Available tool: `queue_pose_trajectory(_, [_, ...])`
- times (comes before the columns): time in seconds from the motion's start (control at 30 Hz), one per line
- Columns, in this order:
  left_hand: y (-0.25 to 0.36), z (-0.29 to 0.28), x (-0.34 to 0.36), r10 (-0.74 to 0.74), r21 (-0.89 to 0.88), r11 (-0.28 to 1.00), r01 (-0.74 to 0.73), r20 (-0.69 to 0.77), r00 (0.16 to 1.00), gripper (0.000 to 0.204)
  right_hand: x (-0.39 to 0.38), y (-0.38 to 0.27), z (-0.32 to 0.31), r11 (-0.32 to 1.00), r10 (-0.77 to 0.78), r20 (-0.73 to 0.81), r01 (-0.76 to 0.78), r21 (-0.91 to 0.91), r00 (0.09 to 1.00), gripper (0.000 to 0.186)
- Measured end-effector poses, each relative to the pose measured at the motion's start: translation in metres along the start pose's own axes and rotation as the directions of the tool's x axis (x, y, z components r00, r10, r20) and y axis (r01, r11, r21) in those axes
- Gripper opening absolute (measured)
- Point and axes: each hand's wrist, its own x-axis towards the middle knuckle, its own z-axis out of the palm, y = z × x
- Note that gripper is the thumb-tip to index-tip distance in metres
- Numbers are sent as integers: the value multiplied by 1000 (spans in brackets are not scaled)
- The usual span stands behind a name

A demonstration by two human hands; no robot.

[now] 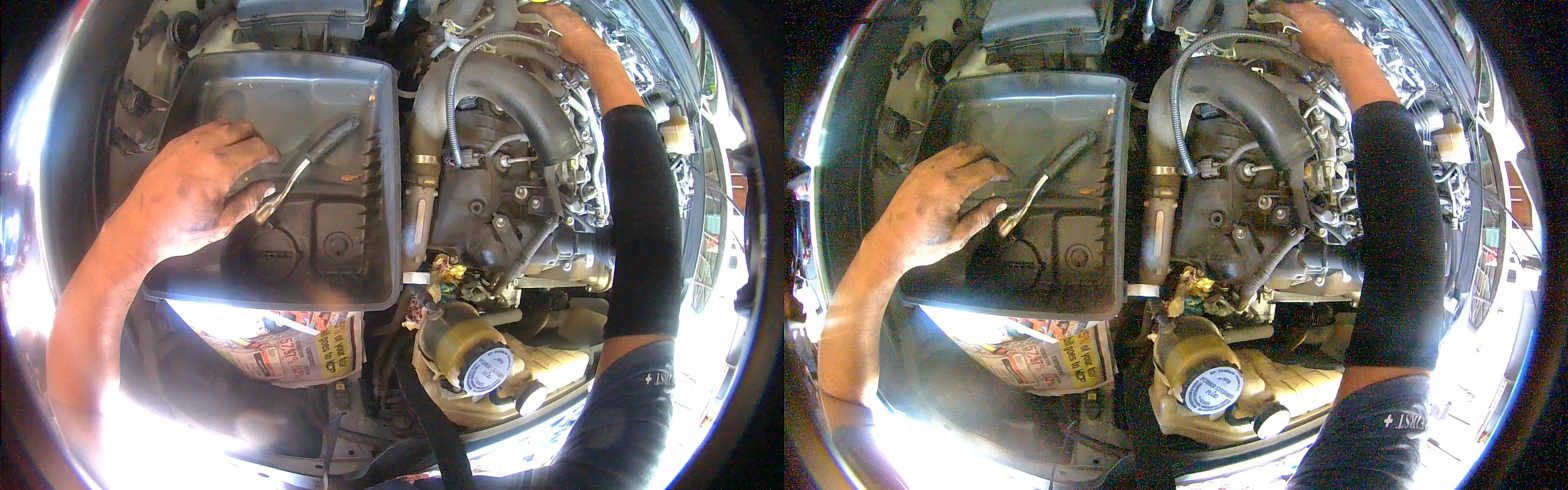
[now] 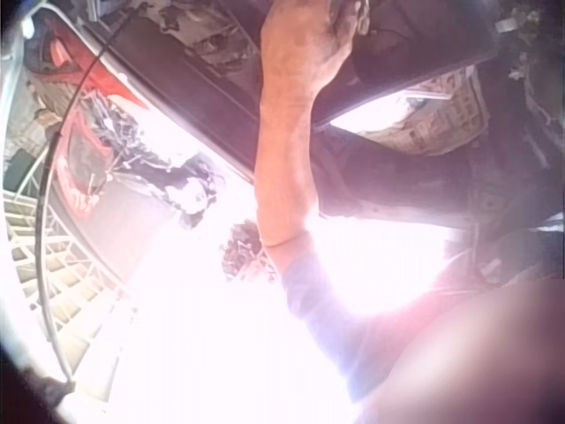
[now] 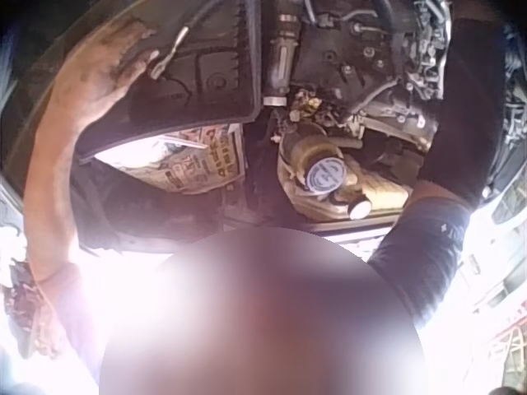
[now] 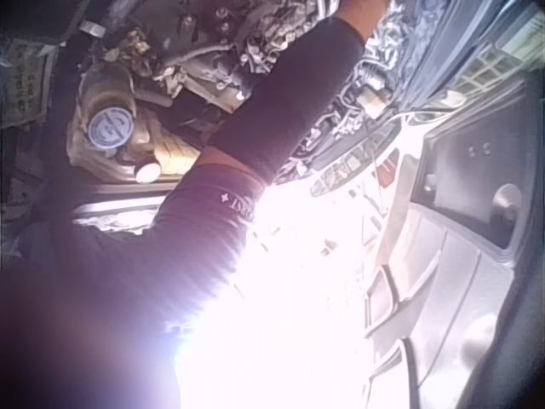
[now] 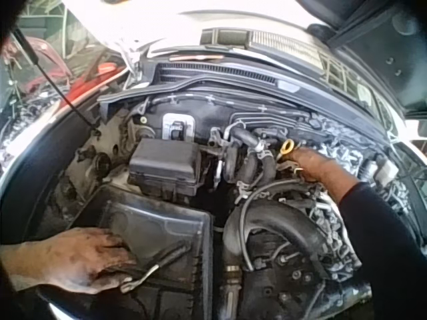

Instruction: The person works on a car engine with the hood open, using a wrench to loosen and remove bolts from the engine block. They remove a metal engine component and place it on a cardboard sheet on the floor. The person continues to manipulate engine parts and tools throughout the clip.

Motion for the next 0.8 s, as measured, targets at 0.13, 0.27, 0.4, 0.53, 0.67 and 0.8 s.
queue_pose_trajectory(0.13, [-1, 1, 0, 23, -28, 999, -24, -21, 1000, 39, -1, 6, 2, 996, -15, -15, 14, -92, 1000, 66])
queue_pose_trajectory(0.27, [-2, 1, 0, 32, -34, 999, -33, -16, 999, 39, 5, 18, 10, 985, -151, -38, 147, -89, 988, 65])
queue_pose_trajectory(0.4, [-2, 1, 0, 30, -39, 999, -31, -18, 999, 38, 8, 22, 14, 991, -123, -70, 118, -70, 990, 65])
queue_pose_trajectory(0.53, [-2, 3, 0, 51, -15, 999, -52, -43, 998, 38, 5, 17, 10, 997, -20, -13, 19, -74, 1000, 63])
queue_pose_trajectory(0.67, [-3, 4, 1, 54, -35, 998, -56, -44, 998, 39, 2, 10, 6, 996, -76, -58, 72, -61, 995, 62])
queue_pose_trajectory(0.8, [-3, 2, 1, 34, -37, 999, -35, -20, 999, 40, 1, 8, 5, 988, -104, -61, 96, -118, 993, 63])
